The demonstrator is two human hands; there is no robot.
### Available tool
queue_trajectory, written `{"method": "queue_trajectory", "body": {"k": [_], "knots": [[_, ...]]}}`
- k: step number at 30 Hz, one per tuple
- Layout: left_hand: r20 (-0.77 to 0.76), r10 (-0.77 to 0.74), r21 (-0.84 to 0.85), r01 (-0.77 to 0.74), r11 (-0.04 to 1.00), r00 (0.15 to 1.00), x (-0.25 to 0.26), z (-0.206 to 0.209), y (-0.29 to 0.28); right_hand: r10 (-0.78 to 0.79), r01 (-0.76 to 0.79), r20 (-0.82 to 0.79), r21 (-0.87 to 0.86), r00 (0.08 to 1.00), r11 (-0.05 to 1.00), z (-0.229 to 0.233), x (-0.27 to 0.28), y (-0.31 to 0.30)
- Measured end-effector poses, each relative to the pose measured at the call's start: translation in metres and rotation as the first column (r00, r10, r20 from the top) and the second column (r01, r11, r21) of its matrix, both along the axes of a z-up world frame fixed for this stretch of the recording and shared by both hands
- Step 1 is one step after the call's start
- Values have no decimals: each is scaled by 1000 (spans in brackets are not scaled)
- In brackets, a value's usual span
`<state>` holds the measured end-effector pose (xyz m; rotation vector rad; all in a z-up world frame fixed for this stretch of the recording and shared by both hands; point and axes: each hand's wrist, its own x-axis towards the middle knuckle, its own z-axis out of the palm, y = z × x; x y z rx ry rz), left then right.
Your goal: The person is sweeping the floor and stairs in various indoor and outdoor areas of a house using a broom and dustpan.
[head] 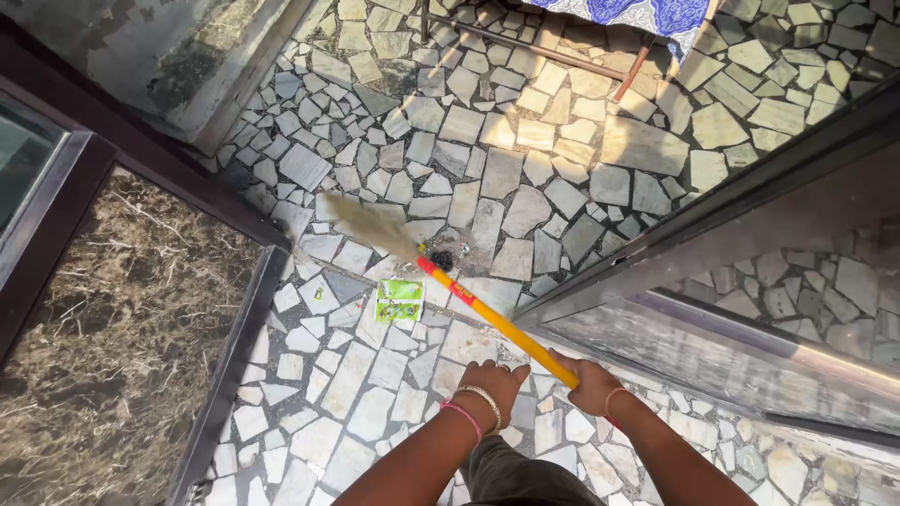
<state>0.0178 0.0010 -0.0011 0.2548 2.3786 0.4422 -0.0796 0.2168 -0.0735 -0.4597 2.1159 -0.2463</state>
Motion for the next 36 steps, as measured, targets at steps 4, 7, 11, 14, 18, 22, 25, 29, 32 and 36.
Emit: {"method": "queue_trajectory", "body": {"k": [4,7,11,14,18,22,25,29,32,36], "knots": [[-86,67,16,-65,998,994,40,5,-4,-250,246,-74,-55,966,968,-30,38,-20],[-106,122,38,-118,992,987,80,15,-8,-340,340,-139,-27,930,940,-52,55,-51],[-33,218,69,-215,974,975,126,18,-15,-360,369,-208,5,910,930,-134,94,-46],[-45,252,57,-249,967,967,153,0,-24,-302,314,-91,157,949,937,-134,133,-41],[14,270,-2,-270,963,963,175,12,-39,-115,119,-31,230,993,966,-134,161,-28],[32,272,-57,-270,961,962,188,4,-50,52,-46,-15,272,999,961,-118,149,-34],[30,309,-64,-307,950,951,182,20,-49,162,-148,-24,288,986,946,-98,131,-41],[58,315,-68,-311,948,947,176,14,-47,305,-277,-45,313,951,909,-69,105,-43],[55,238,-97,-232,968,970,171,1,-46,428,-385,-58,344,902,857,-48,86,-36],[28,240,-107,-235,966,970,158,3,-45,578,-527,-24,383,816,759,-30,69,-27]]}}
